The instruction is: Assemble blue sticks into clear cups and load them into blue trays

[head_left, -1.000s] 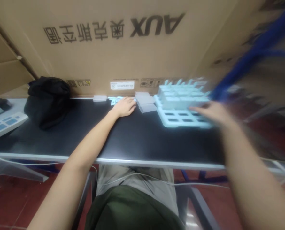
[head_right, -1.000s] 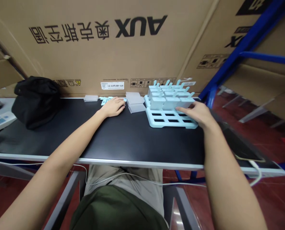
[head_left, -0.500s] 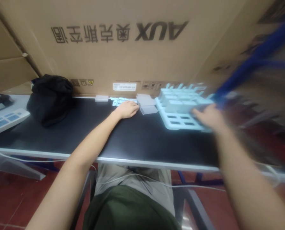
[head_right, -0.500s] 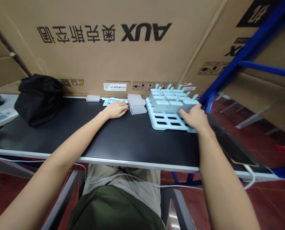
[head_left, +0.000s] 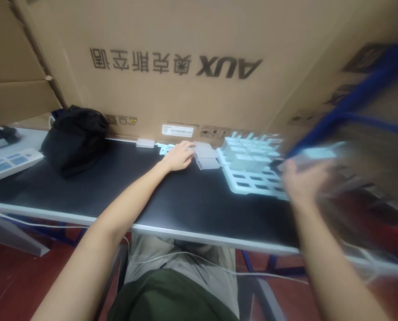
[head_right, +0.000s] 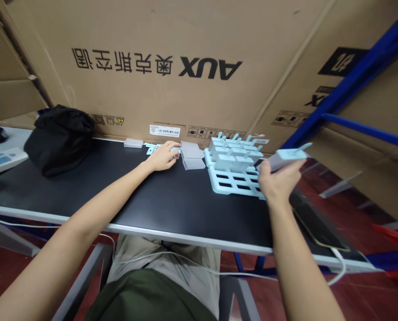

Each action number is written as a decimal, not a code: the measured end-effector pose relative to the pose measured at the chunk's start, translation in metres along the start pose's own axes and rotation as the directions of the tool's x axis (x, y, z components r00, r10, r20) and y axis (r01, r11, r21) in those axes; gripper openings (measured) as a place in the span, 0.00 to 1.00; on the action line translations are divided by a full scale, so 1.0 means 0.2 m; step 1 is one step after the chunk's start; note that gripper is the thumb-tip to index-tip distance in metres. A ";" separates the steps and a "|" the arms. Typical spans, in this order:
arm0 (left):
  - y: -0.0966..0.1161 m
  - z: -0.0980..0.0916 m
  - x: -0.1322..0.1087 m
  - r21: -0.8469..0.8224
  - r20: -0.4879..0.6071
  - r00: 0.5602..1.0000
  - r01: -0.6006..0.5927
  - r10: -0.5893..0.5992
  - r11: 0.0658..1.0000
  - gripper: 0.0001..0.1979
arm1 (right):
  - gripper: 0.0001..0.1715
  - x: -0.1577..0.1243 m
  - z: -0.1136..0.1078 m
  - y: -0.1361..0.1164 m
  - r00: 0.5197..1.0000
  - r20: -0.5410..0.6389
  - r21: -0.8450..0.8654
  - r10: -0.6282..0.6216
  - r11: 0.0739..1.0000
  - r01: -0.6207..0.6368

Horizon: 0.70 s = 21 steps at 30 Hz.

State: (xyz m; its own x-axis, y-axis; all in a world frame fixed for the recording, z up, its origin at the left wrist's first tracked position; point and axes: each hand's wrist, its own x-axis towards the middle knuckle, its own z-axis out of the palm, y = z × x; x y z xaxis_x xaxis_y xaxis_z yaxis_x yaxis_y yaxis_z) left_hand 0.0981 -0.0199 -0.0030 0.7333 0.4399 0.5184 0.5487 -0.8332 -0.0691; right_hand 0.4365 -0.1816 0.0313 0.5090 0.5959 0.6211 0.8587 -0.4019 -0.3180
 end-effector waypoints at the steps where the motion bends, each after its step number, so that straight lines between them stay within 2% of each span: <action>1: -0.01 -0.01 0.01 -0.022 -0.050 0.998 0.045 -0.046 0.999 0.12 | 0.46 -0.03 -0.02 -0.04 1.000 0.023 0.094 0.003 0.996 -0.006; 2: -0.02 -0.03 0.02 -0.041 -0.097 0.990 0.100 -0.104 0.994 0.12 | 0.45 -0.06 -0.03 -0.10 0.997 0.070 0.171 -0.018 0.985 0.006; 4: -0.06 -0.06 0.04 -0.074 -0.184 0.953 0.232 -0.242 0.970 0.13 | 0.41 -0.09 -0.05 -0.23 0.971 0.181 0.242 -0.154 0.964 0.108; 7: -0.12 -0.09 0.02 -0.080 -0.247 0.886 0.384 -0.392 0.920 0.15 | 0.36 -0.07 -0.04 -0.48 0.881 0.257 0.219 -0.397 0.912 0.347; 11: -0.21 -0.15 -0.15 0.075 -0.164 0.893 0.436 -0.420 0.897 0.14 | 0.42 0.06 0.04 -0.85 0.728 0.329 0.139 -0.602 0.793 0.593; 14: -0.27 -0.20 -0.29 0.182 -0.089 0.895 0.446 -0.437 0.876 0.16 | 0.42 0.15 0.12 -1.06 0.615 0.412 0.086 -0.672 0.701 0.708; 16: -0.31 -0.22 -0.36 0.220 -0.076 0.870 0.491 -0.487 0.843 0.16 | 0.41 0.18 0.15 -1.15 0.586 0.440 0.052 -0.680 0.671 0.740; 18: -0.33 -0.22 -0.38 0.234 -0.076 0.840 0.538 -0.536 0.810 0.15 | 0.41 0.19 0.16 -1.22 0.582 0.451 0.026 -0.677 0.661 0.750; 21: -0.34 -0.19 -0.38 0.251 -0.049 0.836 0.539 -0.546 0.804 0.14 | 0.39 0.16 0.14 -1.28 0.571 0.473 0.013 -0.671 0.654 0.757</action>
State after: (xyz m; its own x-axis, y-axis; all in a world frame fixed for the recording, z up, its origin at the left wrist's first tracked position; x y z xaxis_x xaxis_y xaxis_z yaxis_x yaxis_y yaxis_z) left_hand -0.0107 -0.0087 -0.0050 0.2940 0.8063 0.5132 0.9374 -0.3482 0.0101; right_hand 0.2347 -0.0397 0.1124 -0.2567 0.9390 0.2289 0.9473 0.1974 0.2525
